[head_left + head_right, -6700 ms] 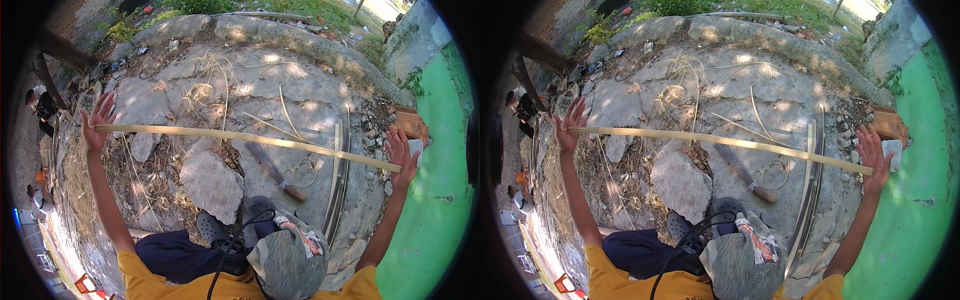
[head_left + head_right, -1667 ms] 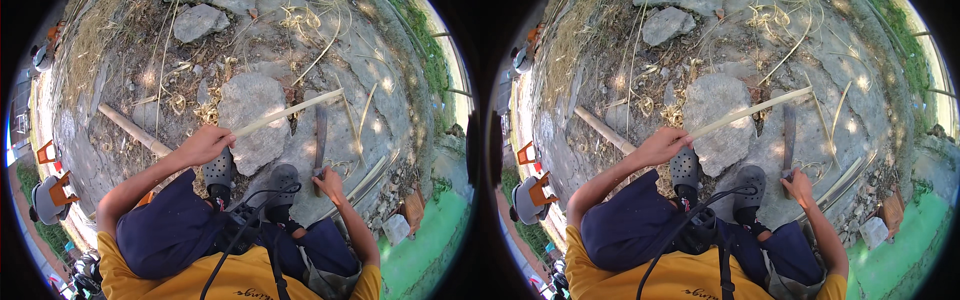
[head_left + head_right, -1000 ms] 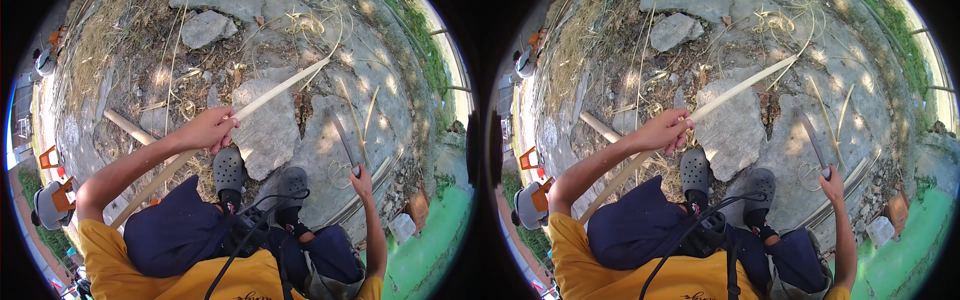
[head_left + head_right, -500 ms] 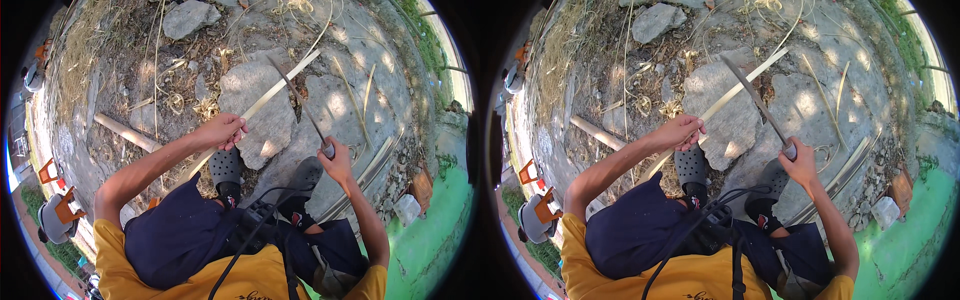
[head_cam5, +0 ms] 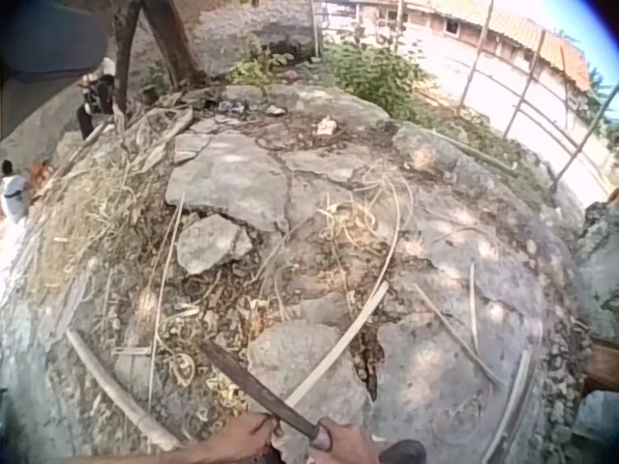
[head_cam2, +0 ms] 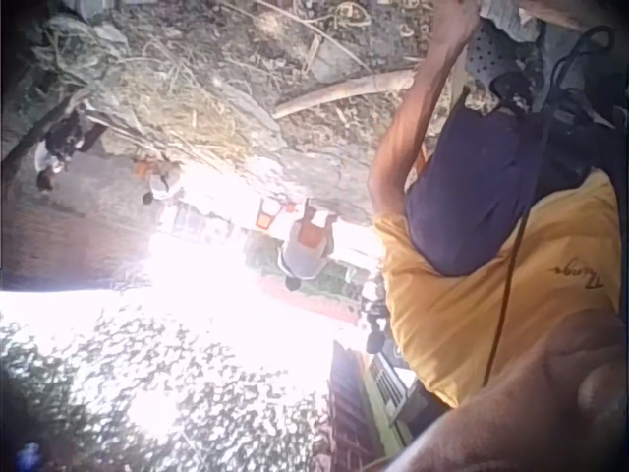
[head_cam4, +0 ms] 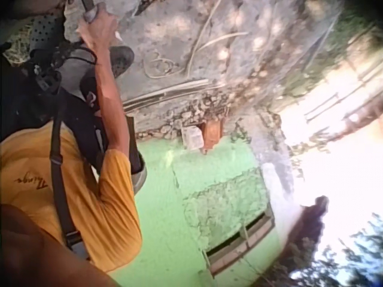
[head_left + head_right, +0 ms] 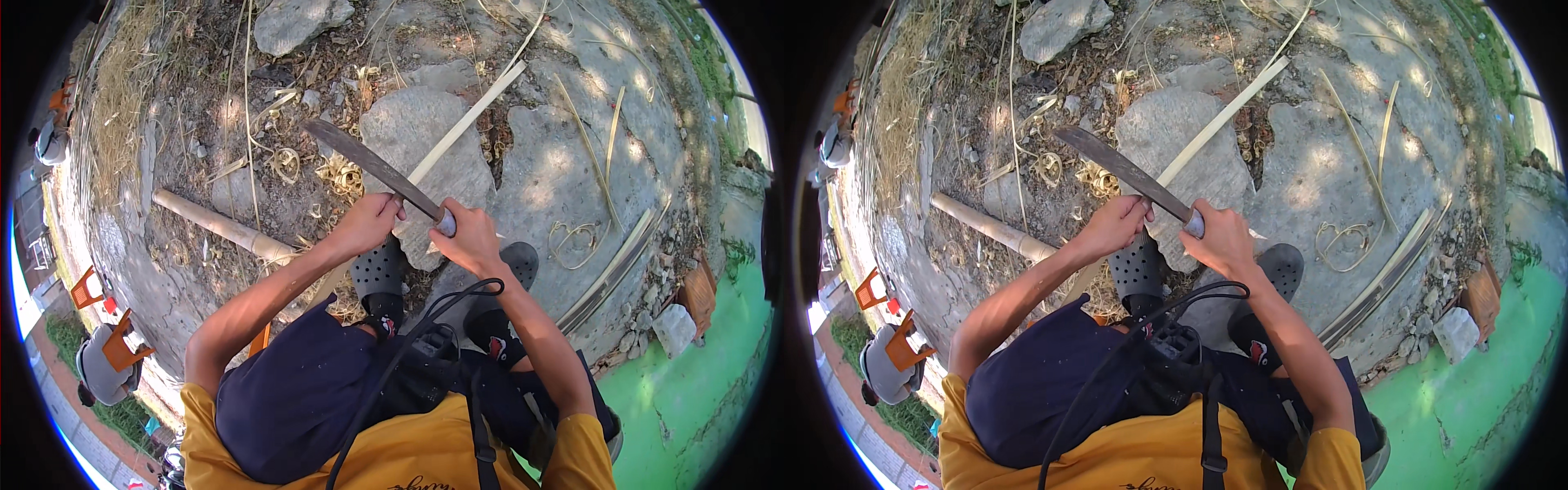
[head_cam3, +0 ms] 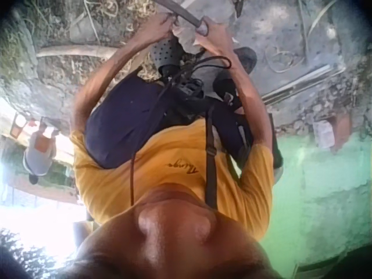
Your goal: The person holds a long strip of bamboo and uses a large knife to shave down the surface and edges. The person then tests the flexibility of the bamboo strip by bending it and continues to shave different sections of the strip.
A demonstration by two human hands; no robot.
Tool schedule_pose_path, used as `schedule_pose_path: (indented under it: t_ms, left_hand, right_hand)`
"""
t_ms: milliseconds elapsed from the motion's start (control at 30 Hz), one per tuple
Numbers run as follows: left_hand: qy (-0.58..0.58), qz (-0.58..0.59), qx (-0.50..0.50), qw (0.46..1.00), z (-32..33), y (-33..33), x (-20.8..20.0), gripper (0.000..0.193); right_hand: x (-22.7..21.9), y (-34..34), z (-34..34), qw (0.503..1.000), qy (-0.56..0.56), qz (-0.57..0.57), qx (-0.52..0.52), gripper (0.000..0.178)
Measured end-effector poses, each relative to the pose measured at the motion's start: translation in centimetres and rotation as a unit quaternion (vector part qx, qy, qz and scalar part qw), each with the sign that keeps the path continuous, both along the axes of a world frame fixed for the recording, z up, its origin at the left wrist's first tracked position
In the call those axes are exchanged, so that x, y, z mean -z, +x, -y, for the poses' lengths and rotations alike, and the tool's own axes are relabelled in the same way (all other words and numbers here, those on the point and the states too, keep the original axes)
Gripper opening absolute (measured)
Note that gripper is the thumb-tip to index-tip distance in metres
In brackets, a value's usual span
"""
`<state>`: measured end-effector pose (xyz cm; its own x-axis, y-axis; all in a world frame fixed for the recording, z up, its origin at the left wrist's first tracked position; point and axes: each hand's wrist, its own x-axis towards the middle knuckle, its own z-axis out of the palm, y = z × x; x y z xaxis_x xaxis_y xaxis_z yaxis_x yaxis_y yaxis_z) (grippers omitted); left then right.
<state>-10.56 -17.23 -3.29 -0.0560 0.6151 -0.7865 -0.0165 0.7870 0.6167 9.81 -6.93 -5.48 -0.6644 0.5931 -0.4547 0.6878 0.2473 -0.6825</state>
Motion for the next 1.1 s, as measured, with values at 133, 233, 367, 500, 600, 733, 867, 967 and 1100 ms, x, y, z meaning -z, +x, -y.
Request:
schedule_pose_path:
  t_ms: [133, 233, 367, 500, 600, 733, 867, 967, 1100]
  left_hand:
    - [0.041, -0.095, 0.044, 0.994, 0.0, 0.5, -0.3, 0.037]
    - [0.063, -0.106, 0.052, 0.991, 0.7, 0.7, 0.0, 0.036]
    - [0.018, -0.08, 0.065, 0.994, 0.6, 1.6, -1.1, 0.035]
    - [0.095, -0.143, 0.067, 0.983, 1.2, 1.6, -1.1, 0.032]
    - [0.173, -0.224, 0.077, 0.956, 0.9, 2.2, -1.4, 0.027]
    - [0.137, -0.301, 0.137, 0.934, 0.7, 2.7, -1.8, 0.021]
    - [0.131, -0.317, 0.121, 0.931, 0.5, 2.6, -2.0, 0.02]
    - [0.115, -0.333, 0.119, 0.928, 0.4, 2.7, -2.0, 0.022]
    - [0.116, -0.306, 0.103, 0.939, -0.3, 2.6, -3.0, 0.023]
  right_hand:
    - [0.0, -0.4, 0.2, 0.998, 0.031, 0.043, 0.02, 0.033]
    - [-0.2, -0.8, 0.0, 0.998, 0.017, 0.058, 0.027, 0.03]
    - [0.5, -0.9, -1.0, 0.992, 0.035, 0.049, 0.114, 0.028]
    - [-0.2, -1.4, -0.2, 0.992, 0.03, 0.023, 0.12, 0.028]
    - [-0.5, -0.8, 0.5, 0.996, 0.034, 0.013, 0.078, 0.021]
    - [-0.1, -0.9, -0.3, 0.996, 0.053, 0.022, 0.062, 0.023]
    - [-0.6, -1.9, -0.5, 0.994, 0.083, 0.016, 0.067, 0.025]
    - [-0.7, -2.3, -0.8, 0.994, 0.082, 0.019, 0.065, 0.025]
    - [-1.0, -2.4, -1.1, 0.993, 0.097, 0.024, 0.066, 0.02]
